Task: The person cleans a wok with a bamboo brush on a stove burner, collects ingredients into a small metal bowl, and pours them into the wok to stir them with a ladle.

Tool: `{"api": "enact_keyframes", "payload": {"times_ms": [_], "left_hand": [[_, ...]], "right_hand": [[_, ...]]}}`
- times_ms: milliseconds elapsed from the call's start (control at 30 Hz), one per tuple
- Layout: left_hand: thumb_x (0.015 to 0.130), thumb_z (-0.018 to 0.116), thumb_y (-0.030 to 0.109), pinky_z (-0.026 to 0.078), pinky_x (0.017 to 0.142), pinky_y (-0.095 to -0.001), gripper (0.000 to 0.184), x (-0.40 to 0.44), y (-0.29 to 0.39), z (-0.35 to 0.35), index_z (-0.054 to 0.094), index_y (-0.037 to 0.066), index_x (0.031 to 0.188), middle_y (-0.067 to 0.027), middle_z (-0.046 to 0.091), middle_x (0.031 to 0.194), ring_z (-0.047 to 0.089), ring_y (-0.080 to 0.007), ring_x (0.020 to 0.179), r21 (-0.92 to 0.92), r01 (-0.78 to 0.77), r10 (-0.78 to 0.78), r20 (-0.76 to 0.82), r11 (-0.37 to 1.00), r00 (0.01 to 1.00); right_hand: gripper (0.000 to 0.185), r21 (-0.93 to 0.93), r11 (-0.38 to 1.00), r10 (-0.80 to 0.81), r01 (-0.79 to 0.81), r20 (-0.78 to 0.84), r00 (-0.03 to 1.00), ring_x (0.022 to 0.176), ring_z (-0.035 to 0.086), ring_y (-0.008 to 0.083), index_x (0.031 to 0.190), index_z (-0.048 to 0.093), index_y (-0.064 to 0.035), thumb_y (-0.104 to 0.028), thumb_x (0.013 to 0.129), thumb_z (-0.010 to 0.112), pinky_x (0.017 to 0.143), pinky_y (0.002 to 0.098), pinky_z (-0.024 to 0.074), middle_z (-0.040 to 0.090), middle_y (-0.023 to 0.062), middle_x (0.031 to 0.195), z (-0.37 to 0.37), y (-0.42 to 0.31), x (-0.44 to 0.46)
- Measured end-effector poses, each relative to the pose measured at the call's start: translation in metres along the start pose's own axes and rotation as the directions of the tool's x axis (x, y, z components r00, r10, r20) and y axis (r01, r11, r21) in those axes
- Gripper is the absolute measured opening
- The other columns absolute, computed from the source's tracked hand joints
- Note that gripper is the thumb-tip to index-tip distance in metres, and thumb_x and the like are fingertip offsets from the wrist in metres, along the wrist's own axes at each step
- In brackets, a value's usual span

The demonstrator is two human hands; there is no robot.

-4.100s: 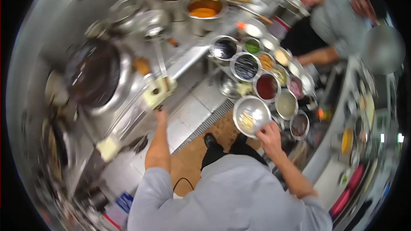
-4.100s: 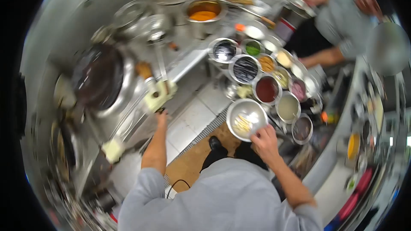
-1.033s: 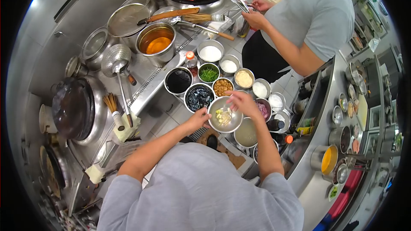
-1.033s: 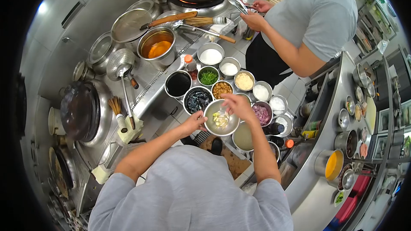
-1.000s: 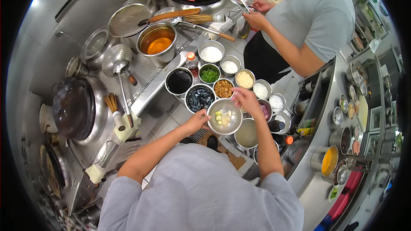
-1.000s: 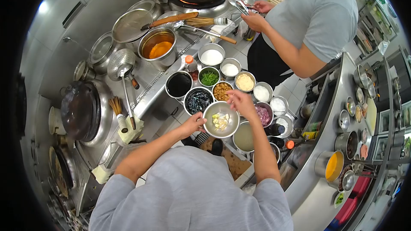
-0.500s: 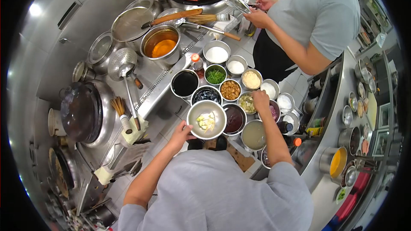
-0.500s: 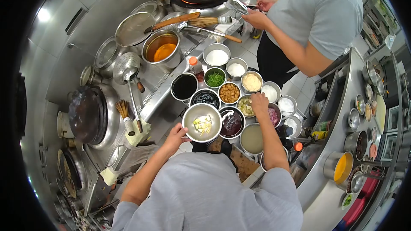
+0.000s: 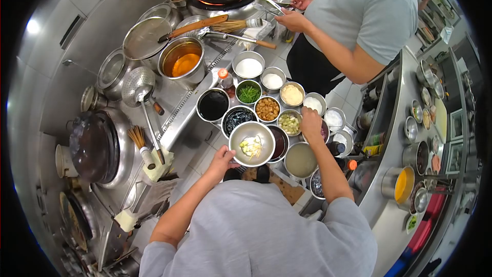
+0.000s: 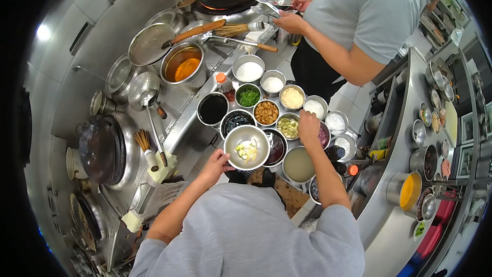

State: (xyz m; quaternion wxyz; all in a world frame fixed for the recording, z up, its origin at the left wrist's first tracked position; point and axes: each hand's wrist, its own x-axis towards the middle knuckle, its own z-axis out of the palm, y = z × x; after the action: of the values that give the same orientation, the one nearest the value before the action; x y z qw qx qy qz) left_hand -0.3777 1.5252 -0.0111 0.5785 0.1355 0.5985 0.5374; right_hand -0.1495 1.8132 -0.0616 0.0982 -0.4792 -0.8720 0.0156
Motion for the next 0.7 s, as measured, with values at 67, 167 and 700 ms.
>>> {"api": "enact_keyframes", "payload": {"times_ms": [67, 167, 700], "left_hand": [[0.099, 0.052, 0.018, 0.058, 0.078, -0.0353, 0.012, 0.001, 0.001, 0.001, 0.049, 0.008, 0.094, -0.0053, 0.059, 0.093, 0.062, -0.0154, 0.085, 0.0, 0.014, -0.014, -0.001, 1.0, 1.0], [0.099, 0.052, 0.02, 0.058, 0.074, -0.0346, 0.016, 0.004, -0.001, 0.003, 0.048, 0.006, 0.095, -0.0085, 0.061, 0.094, 0.064, -0.0168, 0.085, -0.057, -0.01, 0.01, -0.008, 0.998, 1.0], [0.099, 0.053, 0.019, 0.057, 0.073, -0.0328, 0.013, -0.006, 0.0, -0.025, 0.049, 0.008, 0.095, -0.0055, 0.059, 0.089, 0.061, -0.0135, 0.08, -0.135, -0.052, 0.037, -0.115, 0.989, 0.993]], "right_hand": [[0.011, 0.095, 0.995, -0.029, 0.027, 0.016, 0.999, 0.087, 0.066, 0.0323, 0.089, 0.063, -0.0047, -0.006, 0.081, 0.056, 0.072, 0.0453, 0.0527, 0.067, 0.0153, 0.089, -0.004, -0.013, 0.006], [0.013, 0.185, 0.98, -0.081, 0.074, 0.033, 0.996, 0.082, 0.068, 0.0341, 0.09, 0.063, -0.0023, -0.007, 0.083, 0.053, 0.068, 0.0465, 0.054, 0.068, 0.0203, 0.087, 0.005, -0.042, 0.024], [0.013, 0.271, 0.962, -0.051, -0.014, 0.232, 0.971, 0.088, 0.067, 0.0369, 0.089, 0.071, -0.0104, -0.015, 0.08, 0.063, 0.078, 0.046, 0.0531, 0.07, 0.0192, 0.089, 0.063, -0.079, 0.073]]}}
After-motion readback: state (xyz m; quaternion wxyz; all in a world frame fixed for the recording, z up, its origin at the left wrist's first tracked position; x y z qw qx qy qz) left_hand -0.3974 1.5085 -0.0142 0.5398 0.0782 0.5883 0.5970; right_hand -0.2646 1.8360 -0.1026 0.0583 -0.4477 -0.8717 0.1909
